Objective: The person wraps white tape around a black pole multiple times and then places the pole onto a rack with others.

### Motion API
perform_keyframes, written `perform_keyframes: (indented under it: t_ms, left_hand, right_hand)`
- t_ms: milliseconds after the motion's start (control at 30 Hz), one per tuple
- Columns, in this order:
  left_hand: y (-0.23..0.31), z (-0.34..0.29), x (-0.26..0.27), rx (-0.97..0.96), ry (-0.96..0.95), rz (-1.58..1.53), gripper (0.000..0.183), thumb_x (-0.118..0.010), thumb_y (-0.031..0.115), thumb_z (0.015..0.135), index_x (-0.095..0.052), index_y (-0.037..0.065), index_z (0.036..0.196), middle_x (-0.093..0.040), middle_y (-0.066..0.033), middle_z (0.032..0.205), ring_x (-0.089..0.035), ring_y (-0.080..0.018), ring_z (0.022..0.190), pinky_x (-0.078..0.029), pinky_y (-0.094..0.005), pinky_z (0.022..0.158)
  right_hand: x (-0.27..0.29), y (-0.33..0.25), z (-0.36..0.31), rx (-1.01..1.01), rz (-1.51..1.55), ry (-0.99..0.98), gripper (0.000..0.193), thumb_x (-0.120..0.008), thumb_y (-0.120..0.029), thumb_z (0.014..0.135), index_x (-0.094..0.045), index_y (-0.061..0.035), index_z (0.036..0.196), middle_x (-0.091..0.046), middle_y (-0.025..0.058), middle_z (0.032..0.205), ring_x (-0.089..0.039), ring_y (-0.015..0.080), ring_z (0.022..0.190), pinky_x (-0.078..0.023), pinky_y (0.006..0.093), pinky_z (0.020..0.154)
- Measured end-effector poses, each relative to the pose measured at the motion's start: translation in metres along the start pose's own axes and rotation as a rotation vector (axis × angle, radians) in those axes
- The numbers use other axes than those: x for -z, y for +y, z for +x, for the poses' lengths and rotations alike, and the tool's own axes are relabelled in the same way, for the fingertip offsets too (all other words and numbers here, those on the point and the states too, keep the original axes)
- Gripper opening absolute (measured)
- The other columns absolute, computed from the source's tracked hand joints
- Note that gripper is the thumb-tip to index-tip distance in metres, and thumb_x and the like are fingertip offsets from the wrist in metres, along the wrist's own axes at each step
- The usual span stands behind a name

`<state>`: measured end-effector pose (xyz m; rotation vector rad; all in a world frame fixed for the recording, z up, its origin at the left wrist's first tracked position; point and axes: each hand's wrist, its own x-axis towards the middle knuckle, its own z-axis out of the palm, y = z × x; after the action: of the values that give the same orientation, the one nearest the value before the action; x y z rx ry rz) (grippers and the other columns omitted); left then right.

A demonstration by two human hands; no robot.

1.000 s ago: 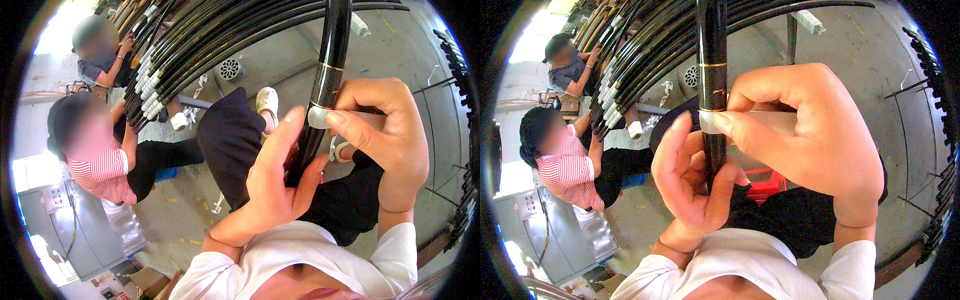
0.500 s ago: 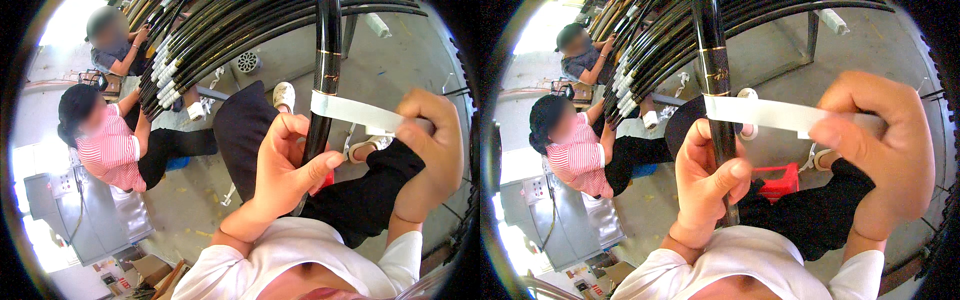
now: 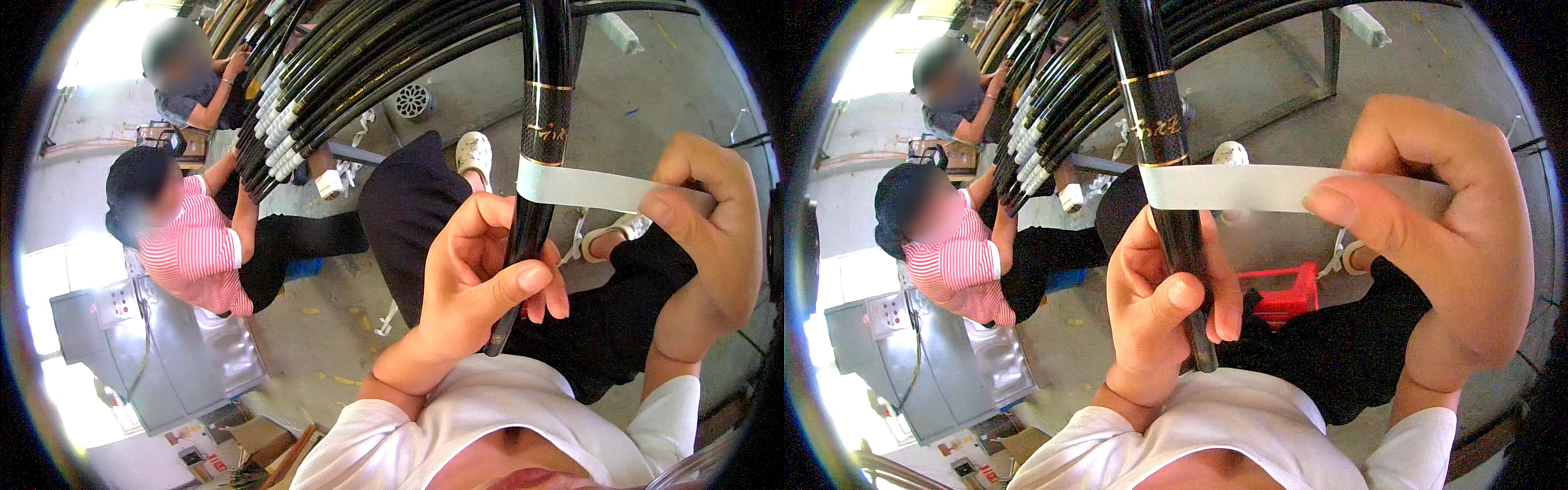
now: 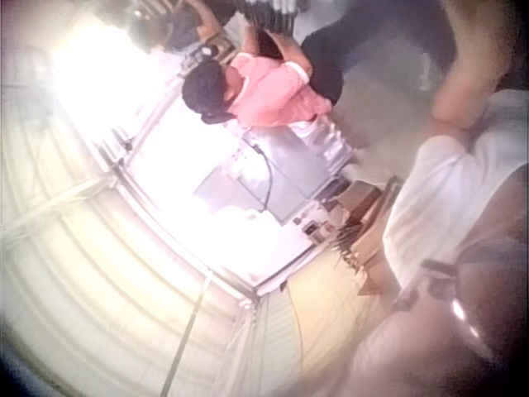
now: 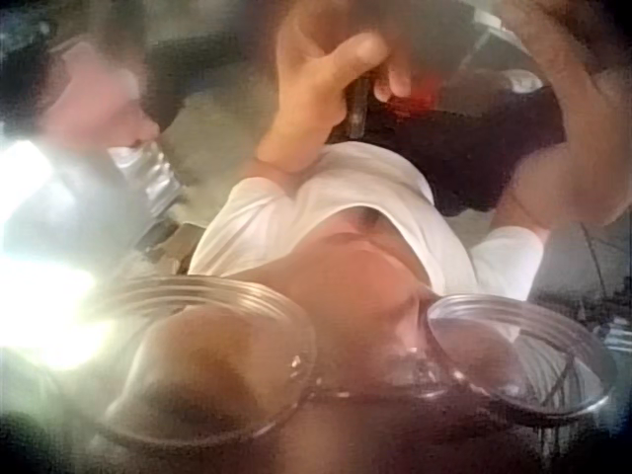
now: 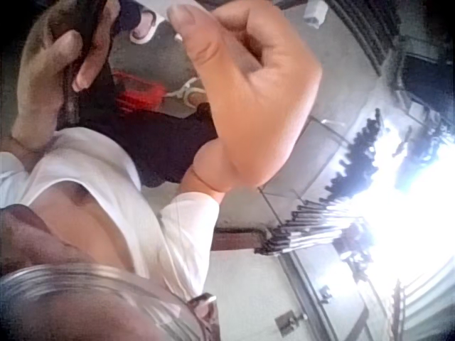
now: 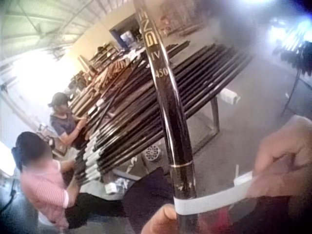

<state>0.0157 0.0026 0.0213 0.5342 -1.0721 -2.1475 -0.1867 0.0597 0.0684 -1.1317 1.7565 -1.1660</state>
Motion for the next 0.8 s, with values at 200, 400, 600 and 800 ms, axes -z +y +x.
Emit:
perform_keyframes:
  t_ms: [200,400,600,800]
  left_hand:
    - [0.0,-0.001,-0.003,0.051,-0.01,-0.027,0.037,-0.063,0.021,0.088,-0.045,0.0,0.112,-0.059,-0.0096,0.08,-0.055,-0.0117,0.054,-0.04,-0.0199,0.045]
    - [-0.006,-0.001,-0.001,0.027,-0.009,-0.047,0.039,-0.07,0.014,0.082,-0.044,0.002,0.109,-0.058,-0.0103,0.077,-0.045,-0.0077,0.046,-0.034,-0.0198,0.039]
    - [-0.006,0.0,-0.003,0.026,0.021,-0.063,0.034,-0.069,0.008,0.082,-0.04,0.003,0.099,-0.059,-0.0141,0.079,-0.051,-0.0129,0.045,-0.038,-0.0208,0.037]
    - [-0.007,-0.001,-0.006,0.005,-0.014,-0.066,0.03,-0.06,0.021,0.089,-0.043,0.001,0.103,-0.06,-0.0135,0.08,-0.059,-0.0162,0.054,-0.041,-0.0209,0.041]
  right_hand:
    - [-0.004,0.002,0.011,0.02,0.069,-0.057,0.034,-0.07,-0.025,0.07,-0.045,-0.0035,0.065,-0.038,-0.0021,0.066,-0.038,0.0069,0.063,-0.028,0.0205,0.056]
    - [-0.005,0.002,0.008,0.038,0.126,-0.094,0.034,-0.071,-0.022,0.07,-0.044,-0.0026,0.064,-0.038,-0.0016,0.064,-0.038,0.0069,0.059,-0.028,0.0208,0.052]
    - [-0.007,0.006,0.007,0.05,0.141,-0.066,0.031,-0.071,-0.019,0.072,-0.046,-0.0016,0.064,-0.039,-0.0008,0.064,-0.039,0.0072,0.058,-0.03,0.0211,0.052]
    - [-0.002,0.004,0.015,0.044,0.124,-0.185,0.031,-0.071,-0.018,0.073,-0.047,-0.0011,0.064,-0.043,0.0003,0.064,-0.045,0.0077,0.056,-0.034,0.0212,0.049]
